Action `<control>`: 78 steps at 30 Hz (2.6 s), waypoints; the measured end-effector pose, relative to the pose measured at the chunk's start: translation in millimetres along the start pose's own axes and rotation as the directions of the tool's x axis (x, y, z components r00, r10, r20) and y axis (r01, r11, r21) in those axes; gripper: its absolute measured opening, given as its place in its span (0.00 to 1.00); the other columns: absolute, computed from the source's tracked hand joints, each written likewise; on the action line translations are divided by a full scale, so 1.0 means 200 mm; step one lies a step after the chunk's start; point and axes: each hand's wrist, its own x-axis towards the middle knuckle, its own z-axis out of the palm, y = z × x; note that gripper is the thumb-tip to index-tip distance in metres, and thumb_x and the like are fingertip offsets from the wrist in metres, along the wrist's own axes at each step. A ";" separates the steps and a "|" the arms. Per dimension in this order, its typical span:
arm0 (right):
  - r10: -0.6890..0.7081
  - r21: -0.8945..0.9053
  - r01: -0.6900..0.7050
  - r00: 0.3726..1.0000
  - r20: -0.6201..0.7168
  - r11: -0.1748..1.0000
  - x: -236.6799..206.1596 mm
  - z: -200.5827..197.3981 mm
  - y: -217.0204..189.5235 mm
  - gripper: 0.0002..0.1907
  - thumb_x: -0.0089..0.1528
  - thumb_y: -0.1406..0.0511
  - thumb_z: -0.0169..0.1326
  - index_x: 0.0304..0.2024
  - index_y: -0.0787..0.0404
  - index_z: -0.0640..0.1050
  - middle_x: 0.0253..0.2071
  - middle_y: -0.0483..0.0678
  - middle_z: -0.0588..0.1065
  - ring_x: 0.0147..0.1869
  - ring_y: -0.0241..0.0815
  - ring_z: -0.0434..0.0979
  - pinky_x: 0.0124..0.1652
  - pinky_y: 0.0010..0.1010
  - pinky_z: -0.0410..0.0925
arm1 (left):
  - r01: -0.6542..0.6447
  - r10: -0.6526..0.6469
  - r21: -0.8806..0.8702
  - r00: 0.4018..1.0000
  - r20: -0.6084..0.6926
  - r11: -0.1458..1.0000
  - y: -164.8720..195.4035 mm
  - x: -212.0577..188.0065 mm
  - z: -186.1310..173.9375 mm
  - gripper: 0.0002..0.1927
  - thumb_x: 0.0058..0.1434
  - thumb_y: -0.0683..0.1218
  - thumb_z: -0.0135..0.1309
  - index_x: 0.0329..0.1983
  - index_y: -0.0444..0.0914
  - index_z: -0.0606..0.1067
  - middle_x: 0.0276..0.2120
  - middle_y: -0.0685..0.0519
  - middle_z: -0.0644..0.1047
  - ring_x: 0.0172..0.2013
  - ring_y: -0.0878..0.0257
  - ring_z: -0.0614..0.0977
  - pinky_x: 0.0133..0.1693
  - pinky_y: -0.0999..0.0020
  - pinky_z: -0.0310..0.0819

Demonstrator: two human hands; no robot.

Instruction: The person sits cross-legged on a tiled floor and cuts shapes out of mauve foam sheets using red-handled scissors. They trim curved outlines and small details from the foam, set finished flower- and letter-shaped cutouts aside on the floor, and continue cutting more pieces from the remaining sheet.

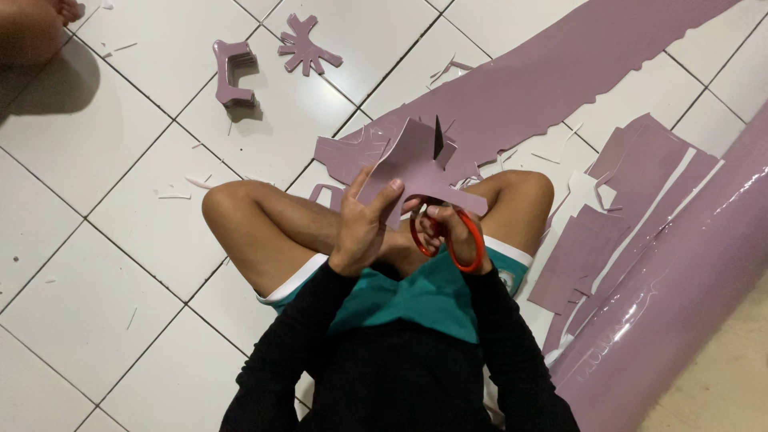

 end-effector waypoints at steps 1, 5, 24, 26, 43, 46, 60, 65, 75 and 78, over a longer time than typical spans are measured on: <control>0.004 0.003 -0.004 0.999 -0.052 1.000 0.00 0.02 0.00 0.17 0.64 0.62 0.44 0.46 0.70 0.77 0.21 0.42 0.64 0.21 0.32 0.61 0.23 0.25 0.59 | 0.008 -0.009 -0.025 1.000 -0.028 1.000 -0.01 -0.01 0.00 0.17 0.66 0.38 0.57 0.56 0.32 0.70 0.45 0.50 0.76 0.45 0.64 0.80 0.51 0.70 0.78; -0.038 -0.065 0.027 0.986 -0.165 0.998 0.00 0.05 0.02 0.15 0.65 0.62 0.45 0.36 0.71 0.75 0.21 0.45 0.67 0.20 0.35 0.64 0.22 0.26 0.60 | 0.000 -0.003 -0.077 0.999 -0.037 0.997 -0.07 -0.03 0.00 0.15 0.67 0.37 0.56 0.56 0.33 0.69 0.44 0.49 0.76 0.45 0.64 0.80 0.51 0.68 0.79; -0.286 0.060 0.315 0.914 -0.287 0.947 0.08 -0.15 0.12 0.13 0.69 0.61 0.49 0.50 0.64 0.71 0.30 0.43 0.70 0.31 0.33 0.72 0.29 0.24 0.66 | 0.112 -0.149 0.625 0.989 0.006 0.772 0.24 0.05 -0.10 0.26 0.58 0.42 0.62 0.59 0.32 0.70 0.39 0.47 0.81 0.36 0.60 0.85 0.35 0.71 0.81; -0.313 -0.050 0.311 0.912 -0.263 0.949 0.09 -0.14 0.09 0.16 0.63 0.69 0.55 0.52 0.64 0.68 0.39 0.42 0.72 0.44 0.34 0.78 0.41 0.28 0.76 | 0.089 -0.119 0.603 0.993 0.010 0.793 0.24 0.06 -0.12 0.27 0.60 0.44 0.63 0.60 0.30 0.70 0.40 0.46 0.80 0.38 0.60 0.84 0.38 0.69 0.81; -0.229 -0.140 0.201 0.949 -0.219 0.969 0.08 -0.04 0.24 0.23 0.67 0.54 0.53 0.53 0.67 0.73 0.36 0.44 0.77 0.28 0.28 0.69 0.26 0.19 0.64 | -0.124 0.154 0.379 0.987 -0.049 0.917 -0.08 0.20 -0.14 0.15 0.70 0.45 0.56 0.30 0.36 0.67 0.27 0.56 0.73 0.27 0.72 0.70 0.28 0.75 0.66; -0.251 -0.209 0.221 0.959 -0.130 0.953 0.04 -0.01 0.24 0.28 0.71 0.48 0.49 0.54 0.67 0.75 0.32 0.42 0.72 0.29 0.28 0.68 0.28 0.19 0.64 | -0.118 0.171 0.507 0.984 -0.059 0.854 -0.05 0.16 -0.11 0.15 0.70 0.45 0.55 0.30 0.35 0.68 0.26 0.56 0.74 0.26 0.72 0.70 0.27 0.76 0.65; -0.202 -0.124 0.176 0.949 -0.243 0.977 0.03 -0.08 0.29 0.22 0.70 0.52 0.56 0.42 0.66 0.74 0.23 0.43 0.65 0.22 0.29 0.63 0.23 0.20 0.58 | -0.058 -0.056 0.666 0.987 0.148 0.744 0.17 0.14 -0.08 0.13 0.69 0.48 0.56 0.37 0.33 0.75 0.30 0.55 0.80 0.31 0.71 0.80 0.30 0.76 0.73; -0.377 -0.280 0.306 0.892 -0.250 0.910 0.13 -0.14 0.22 0.16 0.64 0.67 0.63 0.50 0.64 0.71 0.34 0.42 0.70 0.34 0.28 0.69 0.33 0.19 0.64 | -0.221 -0.073 0.971 0.971 0.228 0.090 0.28 0.19 -0.05 0.21 0.64 0.50 0.65 0.46 0.30 0.72 0.34 0.43 0.78 0.33 0.55 0.80 0.34 0.64 0.74; -0.483 -0.121 0.476 0.783 -0.392 0.871 0.32 0.00 0.14 0.14 0.65 0.72 0.61 0.49 0.64 0.70 0.39 0.46 0.74 0.38 0.34 0.77 0.39 0.25 0.73 | -0.342 0.326 0.576 0.936 0.136 0.742 -0.01 0.12 -0.02 0.22 0.67 0.41 0.60 0.64 0.35 0.74 0.56 0.48 0.76 0.57 0.59 0.80 0.55 0.68 0.81; -0.353 -0.087 0.348 0.848 -0.395 0.933 0.31 0.01 0.15 0.16 0.64 0.68 0.60 0.52 0.64 0.71 0.35 0.44 0.74 0.29 0.31 0.73 0.28 0.23 0.67 | -0.306 0.331 0.649 0.940 0.089 0.696 0.03 0.22 -0.06 0.22 0.65 0.40 0.61 0.63 0.35 0.75 0.54 0.47 0.80 0.49 0.61 0.84 0.49 0.70 0.82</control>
